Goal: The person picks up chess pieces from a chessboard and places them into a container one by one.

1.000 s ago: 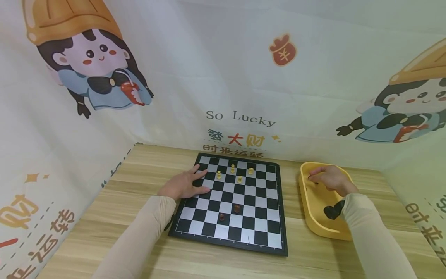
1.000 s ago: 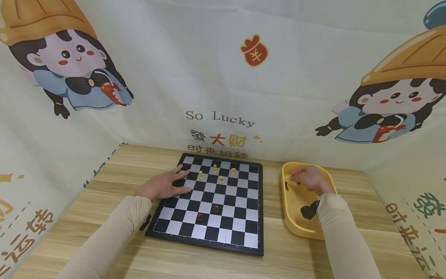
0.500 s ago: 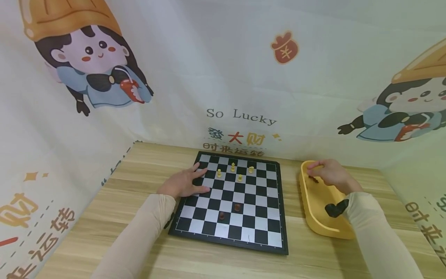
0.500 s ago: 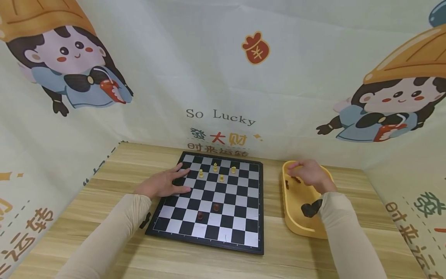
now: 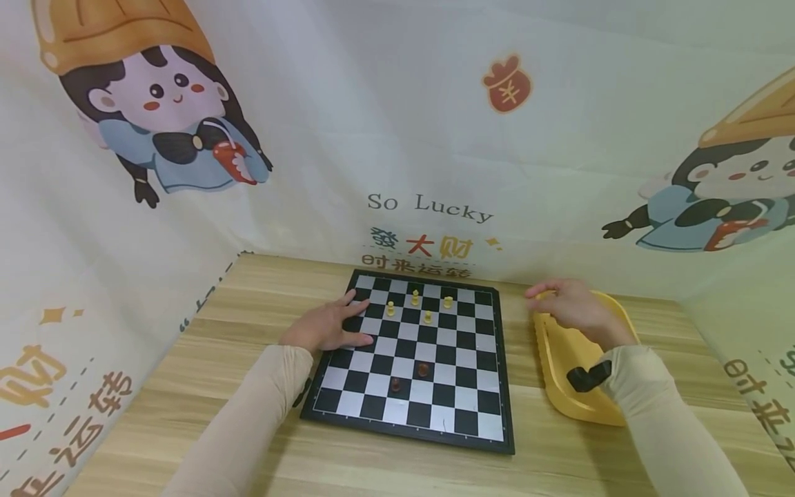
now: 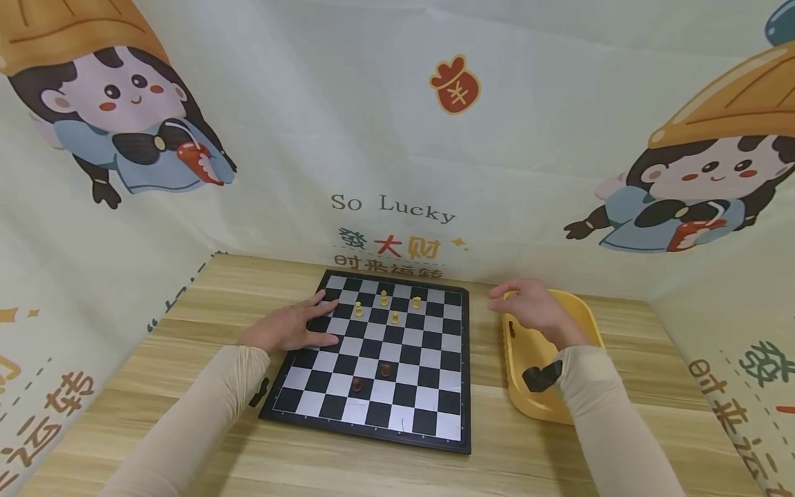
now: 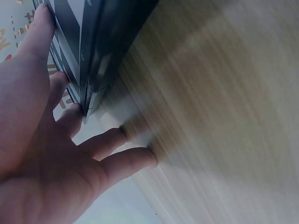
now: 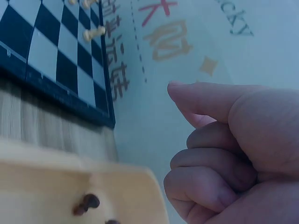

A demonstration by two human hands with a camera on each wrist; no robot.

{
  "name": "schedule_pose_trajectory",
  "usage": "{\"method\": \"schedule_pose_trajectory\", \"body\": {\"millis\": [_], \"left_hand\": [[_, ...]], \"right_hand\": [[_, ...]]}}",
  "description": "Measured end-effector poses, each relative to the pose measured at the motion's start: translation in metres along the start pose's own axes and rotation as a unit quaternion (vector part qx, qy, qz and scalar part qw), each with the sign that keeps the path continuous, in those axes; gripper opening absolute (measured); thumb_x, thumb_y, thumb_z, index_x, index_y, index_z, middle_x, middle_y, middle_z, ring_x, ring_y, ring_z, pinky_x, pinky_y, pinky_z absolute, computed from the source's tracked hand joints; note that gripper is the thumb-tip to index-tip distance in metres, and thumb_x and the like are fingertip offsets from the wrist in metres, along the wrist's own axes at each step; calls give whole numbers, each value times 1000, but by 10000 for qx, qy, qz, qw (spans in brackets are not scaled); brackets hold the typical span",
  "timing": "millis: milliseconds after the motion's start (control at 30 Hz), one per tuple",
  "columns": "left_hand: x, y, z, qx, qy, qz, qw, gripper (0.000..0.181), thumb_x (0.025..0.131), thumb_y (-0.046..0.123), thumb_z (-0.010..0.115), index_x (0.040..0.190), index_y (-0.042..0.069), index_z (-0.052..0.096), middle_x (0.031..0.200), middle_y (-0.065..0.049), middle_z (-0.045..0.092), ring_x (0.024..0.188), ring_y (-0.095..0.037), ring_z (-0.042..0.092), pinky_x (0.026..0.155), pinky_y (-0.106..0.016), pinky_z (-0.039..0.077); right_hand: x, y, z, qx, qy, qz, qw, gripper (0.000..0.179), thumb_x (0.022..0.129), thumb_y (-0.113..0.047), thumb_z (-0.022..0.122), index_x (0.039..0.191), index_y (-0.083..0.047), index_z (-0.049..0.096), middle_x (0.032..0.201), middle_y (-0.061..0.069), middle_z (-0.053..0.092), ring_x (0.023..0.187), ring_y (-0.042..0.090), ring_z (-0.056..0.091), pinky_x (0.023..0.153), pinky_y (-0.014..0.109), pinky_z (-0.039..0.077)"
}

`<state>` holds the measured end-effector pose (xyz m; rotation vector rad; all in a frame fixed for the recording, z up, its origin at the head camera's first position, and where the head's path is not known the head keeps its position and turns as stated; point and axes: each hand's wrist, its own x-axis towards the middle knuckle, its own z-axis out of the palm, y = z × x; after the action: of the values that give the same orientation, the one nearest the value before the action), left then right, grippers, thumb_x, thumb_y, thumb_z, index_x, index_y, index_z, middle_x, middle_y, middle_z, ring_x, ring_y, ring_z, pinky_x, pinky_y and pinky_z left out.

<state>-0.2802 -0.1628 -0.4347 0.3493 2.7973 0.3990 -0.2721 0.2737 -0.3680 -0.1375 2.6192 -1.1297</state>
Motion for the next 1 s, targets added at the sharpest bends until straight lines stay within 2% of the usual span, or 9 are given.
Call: {"method": "schedule_pose_trajectory", "body": {"millis": [133,300,400,467,533,667,1000], "left_hand": [[0,0,0,-33,-22,-44,10000,90,86,64,70,161,33,31,174,-4,14,155,-44,27,122,-58,35],[-1,0,0,-50,-27,-45,10000,90,86,63,71,161,33,31,174,-5,14,155,-44,27,122,-58,35],[-1,0,0,-56,-10,-32,10000,90,86,63,71,161,33,31,173,-5,15,155,-44,28,122,-57,35],[0,0,0,-69,7,-27,10000,90,85,63,72,160,33,32,173,-5,15,155,-43,28,122,-57,35],[0,0,0,-85,15,-27,10000,90,85,62,72,160,33,32,173,-5,15,155,-43,27,122,-57,35],[0,0,0,-109,16,-28,9999,91,85,62,73,161,32,31,174,-6,15,155,-43,27,123,-58,34],[-1,1,0,-35,6,-24,10000,90,86,63,71,161,32,31,173,-6,15,155,-43,27,123,-57,34]], "right_hand": [[-1,-10,6,-92,37,-139,9999,41,98,-30,66,130,-4,63,76,-7,44,62,11,40,57,24,38],[-1,-21,13,-90,-7,-248,9997,38,98,-31,67,126,-6,65,75,-3,40,61,13,39,60,26,39],[-4,-26,17,-163,-3,-383,9991,37,98,-34,68,124,-8,66,92,1,54,78,15,47,71,28,41],[-6,-31,20,-132,0,-419,9990,37,97,-35,69,123,-9,67,98,3,56,84,18,48,73,29,42],[-7,-35,23,-72,-43,-439,9990,37,96,-35,70,122,-9,68,90,1,58,79,17,49,70,28,42],[-6,-42,28,119,-129,-482,9987,35,94,-32,72,121,-9,68,65,-6,40,56,12,40,60,27,39],[-3,-54,46,217,-205,-575,9979,33,92,-31,74,119,-12,70,57,-8,32,46,12,31,51,25,31]]}}
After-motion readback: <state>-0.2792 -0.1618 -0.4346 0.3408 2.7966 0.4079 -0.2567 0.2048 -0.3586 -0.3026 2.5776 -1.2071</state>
